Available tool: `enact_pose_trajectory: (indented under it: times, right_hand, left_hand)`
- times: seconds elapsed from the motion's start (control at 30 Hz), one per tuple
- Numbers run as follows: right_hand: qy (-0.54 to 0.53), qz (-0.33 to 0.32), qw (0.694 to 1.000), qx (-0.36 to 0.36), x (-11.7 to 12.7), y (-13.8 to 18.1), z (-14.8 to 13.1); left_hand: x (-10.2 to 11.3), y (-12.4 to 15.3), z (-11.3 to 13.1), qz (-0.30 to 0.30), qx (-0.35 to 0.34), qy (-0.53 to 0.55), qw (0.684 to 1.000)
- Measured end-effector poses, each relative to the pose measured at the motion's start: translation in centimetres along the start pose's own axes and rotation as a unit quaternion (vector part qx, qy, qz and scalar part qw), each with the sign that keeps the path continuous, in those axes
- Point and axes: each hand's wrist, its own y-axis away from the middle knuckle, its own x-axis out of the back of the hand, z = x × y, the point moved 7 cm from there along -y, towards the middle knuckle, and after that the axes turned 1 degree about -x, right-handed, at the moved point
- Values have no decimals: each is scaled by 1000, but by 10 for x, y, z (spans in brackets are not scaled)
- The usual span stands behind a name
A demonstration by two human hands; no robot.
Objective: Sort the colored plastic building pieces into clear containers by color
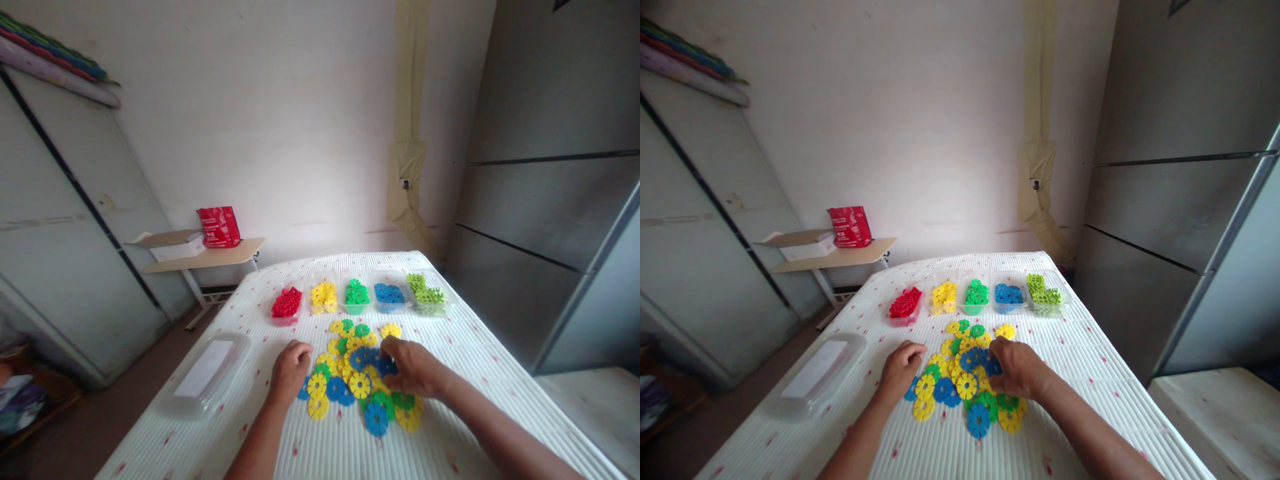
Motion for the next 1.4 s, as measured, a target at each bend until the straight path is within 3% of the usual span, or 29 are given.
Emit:
enact_pose_trajectory:
  times: [0.23,0.37,0.5,0.7,0.83,1.0,1.2,1.4]
  right_hand:
    - [39,197,979,-47,67,-27,34]
    - [84,245,958,-124,88,-53,56]
    - [87,231,963,-107,75,-59,56]
    - [73,186,979,-37,26,-23,58]
    - [81,178,979,-62,7,-1,82]
    - [35,170,980,-102,-3,4,99]
    - [50,167,978,-116,-10,0,95]
    - [20,172,978,-114,-13,0,100]
  left_hand:
    - [1,1,2,2,-3,3,1000]
    - [1,0,0,5,3,10,1000]
    - [1,0,0,6,2,24,1000]
    - [8,4,5,9,-9,69,998]
    - [11,10,6,-16,-8,105,994]
    - [9,10,4,-21,15,102,994]
    - [-6,-19,27,-56,-5,0,998]
    - [-37,-57,55,-94,-19,-58,994]
